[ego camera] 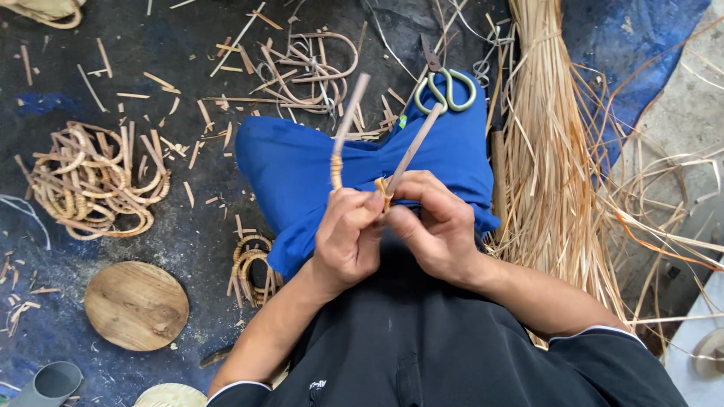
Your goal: The person sits on the floor and binds thin rattan strips around a thicker rattan stick, wrapping the strip tightly along the rod. They cut the strip with scissors, then bend a curved rattan piece and continue wrapping and securing the strip around the frame by hand.
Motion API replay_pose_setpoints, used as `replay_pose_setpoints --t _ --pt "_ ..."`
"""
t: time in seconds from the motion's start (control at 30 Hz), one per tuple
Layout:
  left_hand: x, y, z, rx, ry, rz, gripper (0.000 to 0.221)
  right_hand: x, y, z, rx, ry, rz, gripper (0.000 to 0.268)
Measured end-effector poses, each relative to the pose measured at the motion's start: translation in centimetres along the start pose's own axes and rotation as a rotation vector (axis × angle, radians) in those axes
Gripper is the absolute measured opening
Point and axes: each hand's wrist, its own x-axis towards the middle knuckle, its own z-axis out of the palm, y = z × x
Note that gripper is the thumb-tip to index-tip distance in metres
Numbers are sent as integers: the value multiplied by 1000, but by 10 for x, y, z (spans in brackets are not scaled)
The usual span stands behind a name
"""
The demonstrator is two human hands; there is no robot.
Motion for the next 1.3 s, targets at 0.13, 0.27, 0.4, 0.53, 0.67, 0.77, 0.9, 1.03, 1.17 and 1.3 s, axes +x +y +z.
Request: replay_pose_setpoints --t 0.13,0.27,0.4,0.53,0.67,0.77,0.9,1.03,1.17,1.3 --pt "-3 2 2 5 43 -147 26 -3 20 0 45 -20 53 17" --pt "15 18 -15 131 -18 -121 31 1 32 -10 224 -59 382 15" --pt "53 50 -53 531 -226 168 36 2 32 -21 221 -287 524 15" --pt "37 47 -75 348 -417 180 36 6 28 -15 200 -519 592 13" --pt "30 57 -91 180 -449 -48 32 11 16 -5 323 -678 677 16" --pt "23 61 -99 117 -412 -174 27 14 12 -4 428 -754 683 22" --pt "17 65 -103 77 -362 -315 20 14 17 0 419 -744 640 26" --pt "12 61 -100 63 -358 -325 19 20 17 1 397 -726 635 23" --pt "11 59 -95 93 -330 -258 21 21 11 7 339 -683 669 14" --pt "8 55 -92 101 -298 -228 25 15 4 9 199 -585 475 12"
